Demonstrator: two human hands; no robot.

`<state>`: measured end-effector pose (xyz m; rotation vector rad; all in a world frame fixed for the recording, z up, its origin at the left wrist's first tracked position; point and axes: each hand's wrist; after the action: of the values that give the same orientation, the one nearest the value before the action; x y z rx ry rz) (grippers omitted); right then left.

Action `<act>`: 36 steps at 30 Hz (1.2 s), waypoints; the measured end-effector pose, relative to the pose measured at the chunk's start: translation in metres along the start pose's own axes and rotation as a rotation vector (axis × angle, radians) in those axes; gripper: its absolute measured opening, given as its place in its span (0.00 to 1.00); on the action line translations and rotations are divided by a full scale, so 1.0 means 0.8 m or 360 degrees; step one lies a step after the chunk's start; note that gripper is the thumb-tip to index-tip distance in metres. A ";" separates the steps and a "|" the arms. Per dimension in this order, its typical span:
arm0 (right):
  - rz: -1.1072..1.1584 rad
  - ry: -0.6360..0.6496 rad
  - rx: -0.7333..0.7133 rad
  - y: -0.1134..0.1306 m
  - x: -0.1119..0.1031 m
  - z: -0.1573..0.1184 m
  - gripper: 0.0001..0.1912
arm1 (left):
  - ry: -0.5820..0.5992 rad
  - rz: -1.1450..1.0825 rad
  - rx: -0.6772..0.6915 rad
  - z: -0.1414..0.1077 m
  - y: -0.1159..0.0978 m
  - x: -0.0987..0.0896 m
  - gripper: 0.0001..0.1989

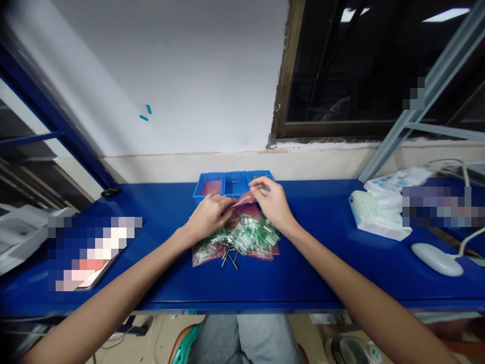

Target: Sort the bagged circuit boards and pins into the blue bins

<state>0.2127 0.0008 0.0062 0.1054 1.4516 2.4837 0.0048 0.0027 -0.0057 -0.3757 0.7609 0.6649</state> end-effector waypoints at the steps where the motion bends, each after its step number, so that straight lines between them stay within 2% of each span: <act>1: 0.0001 -0.0017 0.0000 0.005 -0.002 0.000 0.11 | -0.0051 -0.0012 -0.0030 0.001 -0.001 0.000 0.14; 3: -0.0024 -0.0066 -0.0052 0.014 -0.006 0.001 0.12 | -0.0159 -0.0091 -0.0107 0.002 -0.001 -0.003 0.13; 6: -0.0121 -0.0161 -0.0281 0.022 -0.013 0.004 0.16 | -0.0299 -0.0384 -0.0265 0.006 -0.001 -0.010 0.14; 8: -0.0179 -0.0130 -0.0342 0.023 -0.015 0.007 0.22 | -0.0326 -0.0620 -0.0368 0.009 0.000 -0.014 0.14; 11: -0.0068 0.0122 -0.0101 0.019 -0.014 0.008 0.26 | -0.0259 -0.0938 -0.0486 0.012 0.001 -0.016 0.14; 14: 0.0085 0.0289 0.0147 0.017 -0.009 0.004 0.18 | -0.0172 -0.1088 -0.0523 0.014 0.001 -0.016 0.14; 18: 0.0065 0.0298 0.0148 0.019 -0.006 -0.001 0.14 | -0.0316 -0.1123 -0.0608 0.014 0.001 -0.015 0.16; 21: 0.0008 0.0340 0.0096 0.019 -0.004 -0.003 0.16 | -0.0441 -0.1282 -0.0772 0.015 0.002 -0.015 0.14; 24: 0.0010 0.0269 0.0099 0.019 -0.002 -0.005 0.19 | -0.0462 -0.1430 -0.0922 0.017 0.003 -0.016 0.11; 26: 0.0108 0.0255 0.0182 0.022 -0.001 -0.008 0.18 | -0.0495 -0.1473 -0.1005 0.018 0.004 -0.017 0.10; 28: 0.0255 0.0319 0.0326 0.027 0.001 -0.014 0.16 | -0.0553 -0.1514 -0.1102 0.019 0.004 -0.017 0.08; 30: 0.0373 0.0397 0.0468 0.031 0.003 -0.020 0.18 | -0.0581 -0.1559 -0.1184 0.019 0.004 -0.016 0.08; 33: 0.0426 0.0395 0.0541 0.031 0.007 -0.026 0.20 | -0.0564 -0.1574 -0.1235 0.016 0.001 -0.016 0.09; 36: 0.0385 0.0346 0.0487 0.024 0.008 -0.026 0.16 | -0.0507 -0.1521 -0.1156 0.012 -0.002 -0.019 0.11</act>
<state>0.1991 -0.0238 0.0122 0.0738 2.0139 2.4987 0.0025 0.0006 0.0125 -1.1708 -0.0450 0.0490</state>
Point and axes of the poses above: each hand's wrist, its own z-axis towards the middle knuckle, its own x-axis out of the palm, y = z × x, and after that the axes turned 13 degrees about -y, right-handed
